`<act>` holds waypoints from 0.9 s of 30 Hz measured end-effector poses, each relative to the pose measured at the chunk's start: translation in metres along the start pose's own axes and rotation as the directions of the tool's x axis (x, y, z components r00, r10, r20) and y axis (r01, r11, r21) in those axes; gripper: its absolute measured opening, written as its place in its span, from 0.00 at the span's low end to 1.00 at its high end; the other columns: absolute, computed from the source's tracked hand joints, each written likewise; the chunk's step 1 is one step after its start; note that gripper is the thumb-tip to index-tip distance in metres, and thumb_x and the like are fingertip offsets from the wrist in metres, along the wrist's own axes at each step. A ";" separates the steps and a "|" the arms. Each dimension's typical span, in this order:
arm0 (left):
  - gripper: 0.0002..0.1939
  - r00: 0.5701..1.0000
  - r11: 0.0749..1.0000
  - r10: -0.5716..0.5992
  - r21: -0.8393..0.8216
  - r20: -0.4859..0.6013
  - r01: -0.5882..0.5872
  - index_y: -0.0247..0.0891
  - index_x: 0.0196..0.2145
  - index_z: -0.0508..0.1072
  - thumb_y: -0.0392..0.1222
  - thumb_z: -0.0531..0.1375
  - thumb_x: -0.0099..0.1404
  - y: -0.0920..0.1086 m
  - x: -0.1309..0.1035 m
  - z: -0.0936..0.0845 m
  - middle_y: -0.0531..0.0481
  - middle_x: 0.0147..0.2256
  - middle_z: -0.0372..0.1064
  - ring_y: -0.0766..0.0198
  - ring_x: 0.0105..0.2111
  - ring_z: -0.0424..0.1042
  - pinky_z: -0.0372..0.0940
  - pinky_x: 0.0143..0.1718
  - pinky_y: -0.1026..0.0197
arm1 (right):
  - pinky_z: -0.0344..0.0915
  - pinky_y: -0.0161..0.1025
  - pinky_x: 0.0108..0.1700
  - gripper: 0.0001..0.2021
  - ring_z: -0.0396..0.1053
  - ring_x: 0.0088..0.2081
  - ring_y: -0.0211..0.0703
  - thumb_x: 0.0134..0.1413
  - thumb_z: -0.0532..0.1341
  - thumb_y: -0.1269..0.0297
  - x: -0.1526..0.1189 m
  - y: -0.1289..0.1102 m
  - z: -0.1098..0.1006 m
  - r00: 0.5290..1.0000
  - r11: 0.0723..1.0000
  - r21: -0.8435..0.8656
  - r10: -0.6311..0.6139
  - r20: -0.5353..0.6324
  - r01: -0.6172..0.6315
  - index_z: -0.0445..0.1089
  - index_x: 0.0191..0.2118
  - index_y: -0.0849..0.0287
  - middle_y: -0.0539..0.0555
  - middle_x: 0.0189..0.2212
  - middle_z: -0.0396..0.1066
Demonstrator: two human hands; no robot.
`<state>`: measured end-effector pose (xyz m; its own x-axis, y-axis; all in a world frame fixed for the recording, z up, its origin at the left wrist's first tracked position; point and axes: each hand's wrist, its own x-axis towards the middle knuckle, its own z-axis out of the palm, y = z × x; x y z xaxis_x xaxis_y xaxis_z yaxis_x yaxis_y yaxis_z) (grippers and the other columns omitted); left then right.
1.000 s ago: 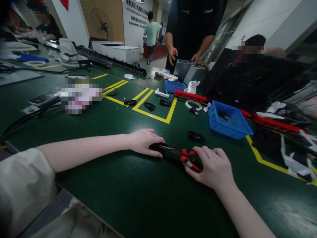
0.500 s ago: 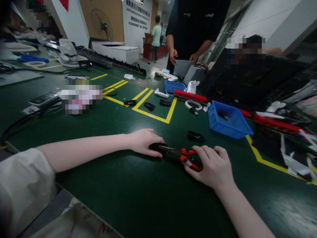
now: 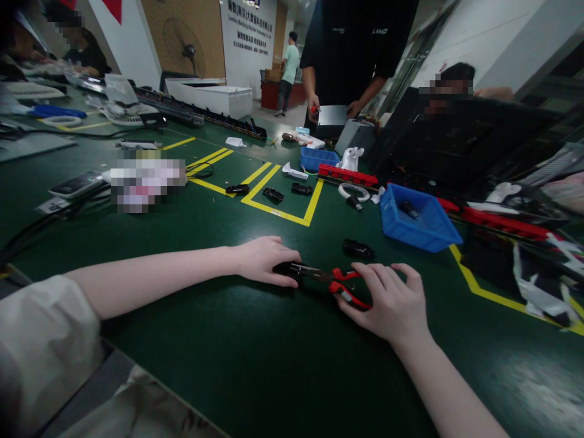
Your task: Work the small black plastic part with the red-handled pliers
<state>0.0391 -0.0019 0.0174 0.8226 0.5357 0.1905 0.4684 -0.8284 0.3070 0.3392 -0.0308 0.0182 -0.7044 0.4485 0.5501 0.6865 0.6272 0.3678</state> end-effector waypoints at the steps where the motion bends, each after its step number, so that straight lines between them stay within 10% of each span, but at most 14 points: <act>1: 0.21 1.000 1.000 0.000 -0.001 -0.001 0.000 0.36 0.44 0.70 0.59 0.57 0.69 0.000 0.000 0.000 0.50 0.34 0.75 0.62 0.30 0.72 0.60 0.42 0.58 | 0.59 0.52 0.48 0.22 0.73 0.36 0.52 0.53 0.64 0.54 -0.001 0.001 0.000 1.000 1.000 0.002 0.006 -0.002 -0.006 0.68 0.49 0.65 0.62 0.38 0.75; 27: 0.21 0.989 0.989 0.103 0.115 -0.108 -0.091 0.38 0.53 0.75 0.54 0.57 0.71 -0.004 -0.003 0.006 0.44 0.45 0.71 0.61 0.39 0.72 0.63 0.41 0.60 | 0.63 0.57 0.47 0.24 0.75 0.37 0.55 0.52 0.64 0.54 -0.004 0.006 0.004 0.996 0.991 0.107 0.084 0.016 -0.085 0.67 0.52 0.60 0.61 0.39 0.77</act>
<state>0.0367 -0.0010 0.0101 0.8268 0.4618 0.3212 0.4259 -0.8869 0.1790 0.3451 -0.0266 0.0150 -0.6471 0.5096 0.5672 0.7208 0.6513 0.2371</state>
